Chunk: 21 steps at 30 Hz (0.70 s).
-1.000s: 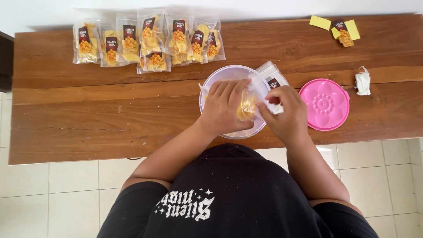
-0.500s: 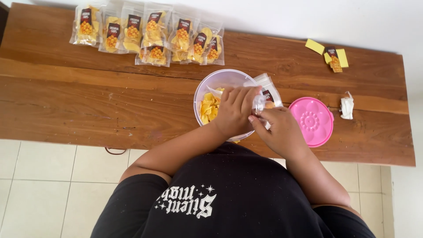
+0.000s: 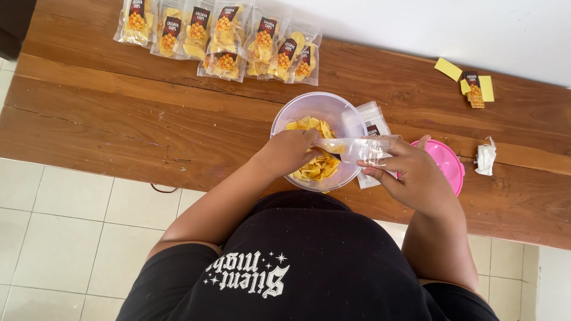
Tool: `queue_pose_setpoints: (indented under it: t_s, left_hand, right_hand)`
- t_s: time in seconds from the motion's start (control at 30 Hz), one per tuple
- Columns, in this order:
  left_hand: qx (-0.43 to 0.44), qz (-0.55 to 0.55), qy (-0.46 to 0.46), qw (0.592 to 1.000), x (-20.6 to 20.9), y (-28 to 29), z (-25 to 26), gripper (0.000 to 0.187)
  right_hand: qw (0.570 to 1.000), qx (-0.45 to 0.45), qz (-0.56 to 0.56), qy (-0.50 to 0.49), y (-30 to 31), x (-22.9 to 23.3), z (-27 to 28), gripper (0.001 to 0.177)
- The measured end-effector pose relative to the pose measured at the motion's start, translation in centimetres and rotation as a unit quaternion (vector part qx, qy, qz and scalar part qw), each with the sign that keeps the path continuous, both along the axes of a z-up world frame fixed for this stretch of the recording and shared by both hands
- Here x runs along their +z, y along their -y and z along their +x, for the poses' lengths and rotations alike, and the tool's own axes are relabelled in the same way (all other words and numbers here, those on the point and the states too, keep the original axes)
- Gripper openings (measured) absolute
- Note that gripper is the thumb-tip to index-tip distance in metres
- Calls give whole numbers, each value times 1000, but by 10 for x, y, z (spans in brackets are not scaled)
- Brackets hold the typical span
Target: Manually filling small plastic bags with cassava chips from a large bowl and arranging the finished packages on a table.
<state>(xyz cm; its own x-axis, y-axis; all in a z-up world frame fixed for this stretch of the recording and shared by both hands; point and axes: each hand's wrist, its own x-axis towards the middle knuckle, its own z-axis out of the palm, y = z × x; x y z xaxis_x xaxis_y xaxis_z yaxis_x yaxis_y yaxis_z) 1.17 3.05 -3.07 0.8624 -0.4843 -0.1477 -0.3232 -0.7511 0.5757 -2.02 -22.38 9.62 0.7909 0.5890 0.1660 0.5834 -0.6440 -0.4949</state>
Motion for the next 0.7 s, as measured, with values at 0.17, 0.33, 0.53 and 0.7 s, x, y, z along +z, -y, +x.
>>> queue_pose_setpoints:
  t_s: [0.17, 0.33, 0.53, 0.7]
  left_hand:
    - [3, 54, 20, 998, -15, -11, 8, 29]
    - [-51, -2, 30, 998, 54, -25, 7, 75]
    - [-239, -262, -149, 923, 12, -10, 21, 102]
    - [-165, -281, -150, 934, -6, 9, 25, 81]
  right_hand:
    - [999, 26, -25, 0, 16, -21, 7, 10]
    - [995, 88, -46, 11, 5, -26, 8, 13]
    - [989, 144, 6, 29, -1, -26, 13, 12]
    - [989, 128, 52, 44, -7, -20, 12, 14]
